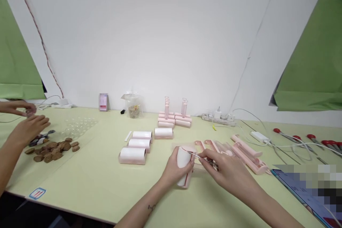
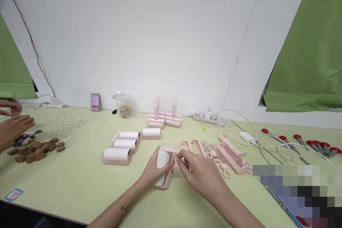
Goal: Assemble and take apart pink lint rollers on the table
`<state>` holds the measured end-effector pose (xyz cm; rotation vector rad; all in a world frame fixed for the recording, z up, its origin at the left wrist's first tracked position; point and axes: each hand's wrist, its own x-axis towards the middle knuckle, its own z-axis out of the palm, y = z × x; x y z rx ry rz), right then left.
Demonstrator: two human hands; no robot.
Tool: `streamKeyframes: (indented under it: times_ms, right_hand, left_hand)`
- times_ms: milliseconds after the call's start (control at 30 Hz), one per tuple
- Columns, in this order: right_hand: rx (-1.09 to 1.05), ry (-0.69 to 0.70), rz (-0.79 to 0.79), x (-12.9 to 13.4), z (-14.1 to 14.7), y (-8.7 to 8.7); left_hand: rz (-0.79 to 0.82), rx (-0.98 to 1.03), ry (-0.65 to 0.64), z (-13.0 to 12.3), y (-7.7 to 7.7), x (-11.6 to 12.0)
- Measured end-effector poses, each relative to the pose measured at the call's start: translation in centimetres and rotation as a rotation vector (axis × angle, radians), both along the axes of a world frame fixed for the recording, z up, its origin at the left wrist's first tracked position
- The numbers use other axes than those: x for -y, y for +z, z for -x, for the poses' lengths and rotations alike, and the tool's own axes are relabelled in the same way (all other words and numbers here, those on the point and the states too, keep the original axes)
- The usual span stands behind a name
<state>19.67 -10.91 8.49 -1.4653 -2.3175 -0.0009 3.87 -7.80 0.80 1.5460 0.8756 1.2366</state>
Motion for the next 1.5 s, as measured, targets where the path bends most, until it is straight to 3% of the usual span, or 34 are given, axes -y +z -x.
streamKeyframes:
  times_ms: [167,333,567,700,800,1133,1500]
  right_hand:
    - [-0.032,-0.029,0.163,0.5,0.3,0.5]
    - [-0.084,-0.061,0.255,1.1,0.0,0.5]
    - [0.011,-0.043,0.117,0.6,0.2,-1.5]
    - [0.265,-0.052,0.003,-0.2,0.6,-3.2]
    - [0.350,-0.102,0.011,-0.4,1.0,-3.8]
    - [0.242,-0.187,0.078,-2.1,2.2,-3.6]
    - [0.180,-0.107,0.112,-3.7,2.1,-2.8]
  left_hand:
    - [-0.112,-0.211,0.123,-0.4,0.2,0.7]
    - [-0.119,-0.240,0.178,-0.6,0.1,0.8]
    - [-0.137,-0.229,0.138,-0.6,0.3,1.0]
    - [-0.138,-0.213,0.125,-0.7,0.3,1.1]
    - [-0.108,-0.214,0.187,-0.9,0.2,1.2]
    - [0.011,-0.159,0.404,-1.7,0.1,1.0]
    - [0.065,-0.390,0.499,-1.6,0.8,0.3]
